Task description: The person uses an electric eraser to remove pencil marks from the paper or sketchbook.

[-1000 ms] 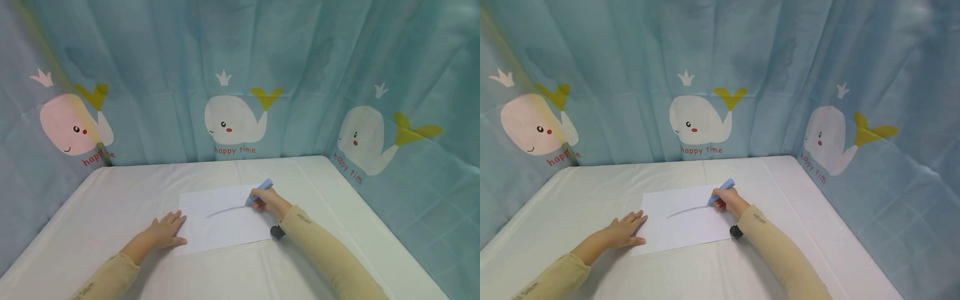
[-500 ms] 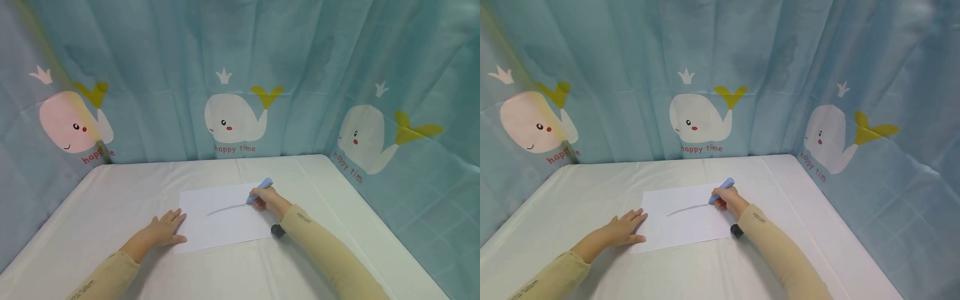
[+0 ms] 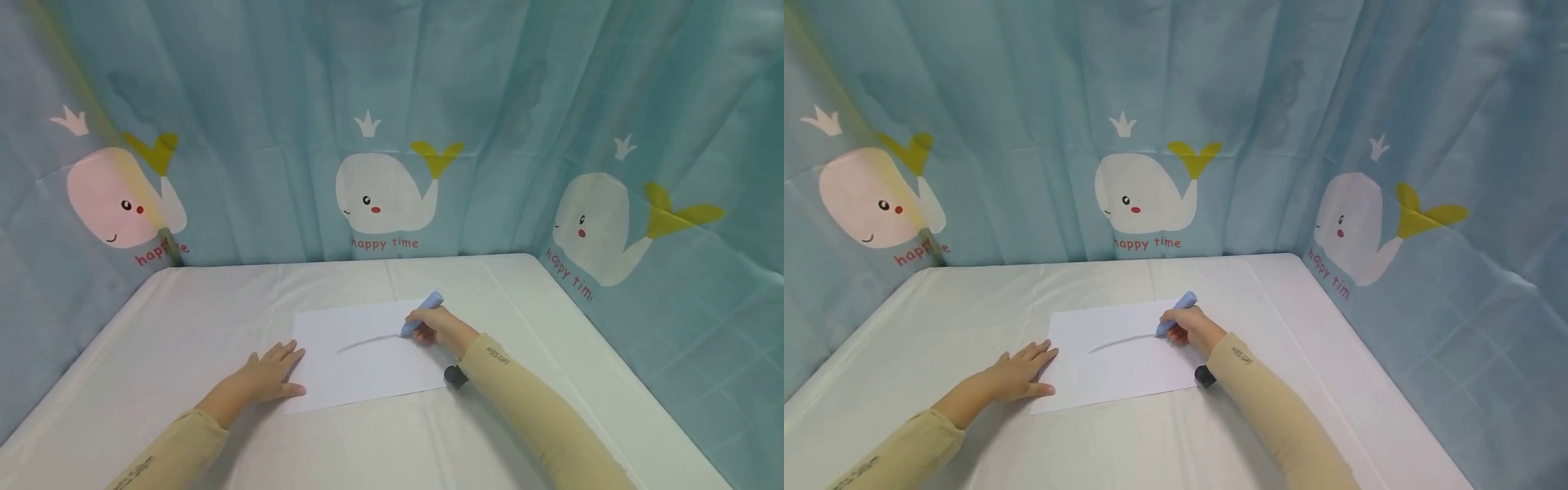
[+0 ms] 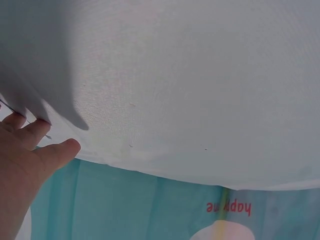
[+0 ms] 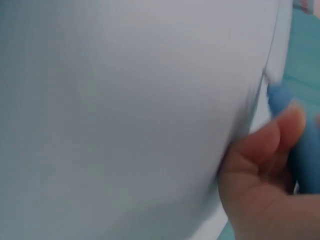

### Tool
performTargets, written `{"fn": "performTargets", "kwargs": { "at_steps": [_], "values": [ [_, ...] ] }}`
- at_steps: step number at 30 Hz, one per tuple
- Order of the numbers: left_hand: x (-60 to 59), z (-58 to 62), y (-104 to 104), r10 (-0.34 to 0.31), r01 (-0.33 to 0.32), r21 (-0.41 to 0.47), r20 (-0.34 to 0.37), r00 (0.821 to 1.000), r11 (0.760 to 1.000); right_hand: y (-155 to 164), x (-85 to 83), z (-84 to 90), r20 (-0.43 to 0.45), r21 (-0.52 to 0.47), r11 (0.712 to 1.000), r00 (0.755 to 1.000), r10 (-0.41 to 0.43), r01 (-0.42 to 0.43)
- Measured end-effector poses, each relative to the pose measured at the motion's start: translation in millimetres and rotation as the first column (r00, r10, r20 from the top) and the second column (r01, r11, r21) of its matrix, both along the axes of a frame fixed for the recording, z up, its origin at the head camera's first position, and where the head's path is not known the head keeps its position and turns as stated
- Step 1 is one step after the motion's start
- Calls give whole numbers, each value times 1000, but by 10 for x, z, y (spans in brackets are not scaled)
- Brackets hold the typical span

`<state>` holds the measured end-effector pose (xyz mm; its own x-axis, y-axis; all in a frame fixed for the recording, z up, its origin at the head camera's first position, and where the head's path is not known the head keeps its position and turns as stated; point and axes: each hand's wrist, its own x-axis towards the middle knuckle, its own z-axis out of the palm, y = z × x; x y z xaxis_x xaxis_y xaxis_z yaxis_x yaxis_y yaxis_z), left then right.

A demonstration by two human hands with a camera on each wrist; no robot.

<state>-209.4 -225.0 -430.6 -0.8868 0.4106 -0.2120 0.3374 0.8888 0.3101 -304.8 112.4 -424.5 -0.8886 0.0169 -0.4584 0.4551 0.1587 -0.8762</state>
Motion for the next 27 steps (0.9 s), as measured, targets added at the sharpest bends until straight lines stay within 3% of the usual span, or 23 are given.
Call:
{"fn": "performTargets", "kwargs": {
  "at_steps": [11, 19, 27],
  "values": [
    [11, 28, 19, 0, 0, 5, -1, 1000, 1000, 4, -10, -5, -6, -15, 1000, 1000, 17, -17],
    [14, -38, -1, -17, 17, 3, 7, 1000, 1000, 54, 13, -58, 3, -99, 995, 1000, -19, 20],
    [8, -4, -8, -17, 17, 12, -14, 1000, 1000, -20, -1, -36, -31, -46, 996, 996, -80, 79]
  ]
}}
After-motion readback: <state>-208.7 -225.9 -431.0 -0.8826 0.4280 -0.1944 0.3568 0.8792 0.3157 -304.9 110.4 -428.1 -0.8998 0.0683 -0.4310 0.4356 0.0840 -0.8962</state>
